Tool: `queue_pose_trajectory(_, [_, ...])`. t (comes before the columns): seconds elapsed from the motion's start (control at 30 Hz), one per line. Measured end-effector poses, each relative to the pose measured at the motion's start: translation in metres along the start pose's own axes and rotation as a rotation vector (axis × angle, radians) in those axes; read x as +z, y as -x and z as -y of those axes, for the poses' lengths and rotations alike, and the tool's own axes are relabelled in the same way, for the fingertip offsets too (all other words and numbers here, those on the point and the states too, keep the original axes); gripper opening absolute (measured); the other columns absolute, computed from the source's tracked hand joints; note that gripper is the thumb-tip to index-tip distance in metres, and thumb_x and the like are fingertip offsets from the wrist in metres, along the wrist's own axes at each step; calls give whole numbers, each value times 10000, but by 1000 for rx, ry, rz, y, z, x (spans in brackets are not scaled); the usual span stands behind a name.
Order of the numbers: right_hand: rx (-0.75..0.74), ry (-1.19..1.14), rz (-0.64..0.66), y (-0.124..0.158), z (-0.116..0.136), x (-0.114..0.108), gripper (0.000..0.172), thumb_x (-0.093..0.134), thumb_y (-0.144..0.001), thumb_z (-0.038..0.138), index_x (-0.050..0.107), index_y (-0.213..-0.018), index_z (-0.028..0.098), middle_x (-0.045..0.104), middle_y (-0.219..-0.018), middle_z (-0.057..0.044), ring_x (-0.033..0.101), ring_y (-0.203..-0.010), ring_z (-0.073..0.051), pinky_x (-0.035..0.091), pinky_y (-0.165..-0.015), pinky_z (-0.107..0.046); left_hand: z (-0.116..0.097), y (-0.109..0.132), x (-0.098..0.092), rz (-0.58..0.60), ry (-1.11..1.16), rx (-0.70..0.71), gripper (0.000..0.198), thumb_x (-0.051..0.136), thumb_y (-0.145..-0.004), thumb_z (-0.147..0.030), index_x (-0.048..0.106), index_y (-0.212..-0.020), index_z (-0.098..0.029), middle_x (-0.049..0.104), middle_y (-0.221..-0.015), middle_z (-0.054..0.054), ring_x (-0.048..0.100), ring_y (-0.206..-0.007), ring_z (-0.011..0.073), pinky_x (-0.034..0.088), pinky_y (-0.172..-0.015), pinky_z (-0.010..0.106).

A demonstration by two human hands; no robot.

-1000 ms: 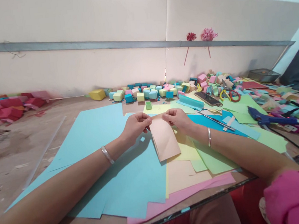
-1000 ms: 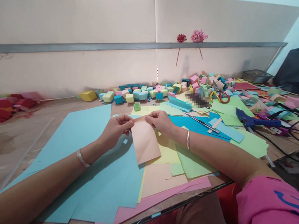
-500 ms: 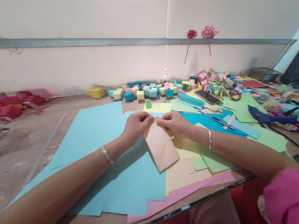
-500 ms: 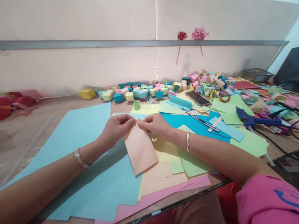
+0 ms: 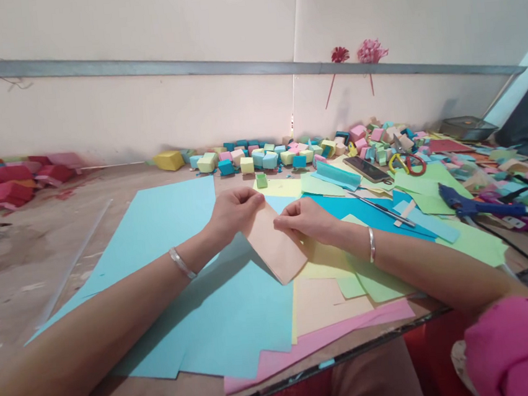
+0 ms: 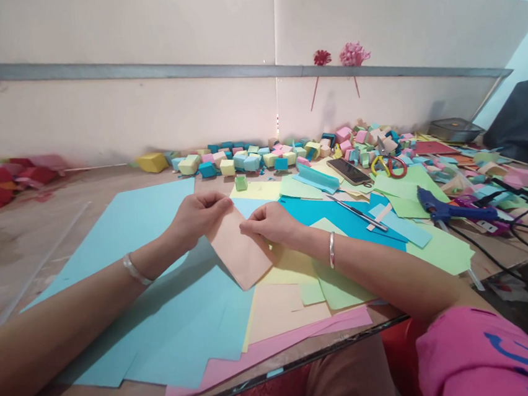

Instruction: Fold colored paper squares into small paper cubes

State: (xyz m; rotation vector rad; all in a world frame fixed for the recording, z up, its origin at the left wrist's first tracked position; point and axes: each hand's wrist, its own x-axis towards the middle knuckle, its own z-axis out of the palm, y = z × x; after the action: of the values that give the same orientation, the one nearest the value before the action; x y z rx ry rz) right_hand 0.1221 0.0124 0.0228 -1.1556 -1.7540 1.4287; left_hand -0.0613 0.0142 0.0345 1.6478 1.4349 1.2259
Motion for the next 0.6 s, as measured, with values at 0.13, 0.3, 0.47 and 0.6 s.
queue_pose_trajectory(0.13, [-20,45,-11,-2,-2,-3,215,665,-674,303,584,-554,144,501,-497,43,402,-502,-59,293,-479,-200,9,-19,-16,-113,86,-33,268,682,-664,-416,647,-673,-150,578,-582,-15,479,-522,103,362,-482,213])
queue_pose_trajectory(0.3, [-9,156,-58,-8,0,-10,155,662,-675,267,642,-590,139,607,-568,-6,476,-541,-79,336,-497,-202,19,-28,-21,-150,53,-40,271,653,-681,-416,647,-687,-145,578,-602,-12,474,-534,105,360,-490,218])
queue_pose_trajectory(0.47, [28,221,-33,-17,-3,-26,140,696,-659,259,664,-611,132,604,-528,-6,428,-454,-66,290,-426,-203,33,-32,-22,-213,-146,16,235,594,-728,-390,639,-692,-162,502,-530,-34,402,-503,100,303,-480,219])
queue_pose_trajectory(0.6, [26,255,-79,-26,-13,-40,125,711,-637,230,643,-598,133,619,-516,-17,426,-430,-66,287,-414,-201,47,-44,-37,-333,-177,-3,176,585,-715,-328,637,-693,-162,531,-583,-21,430,-565,117,313,-517,229])
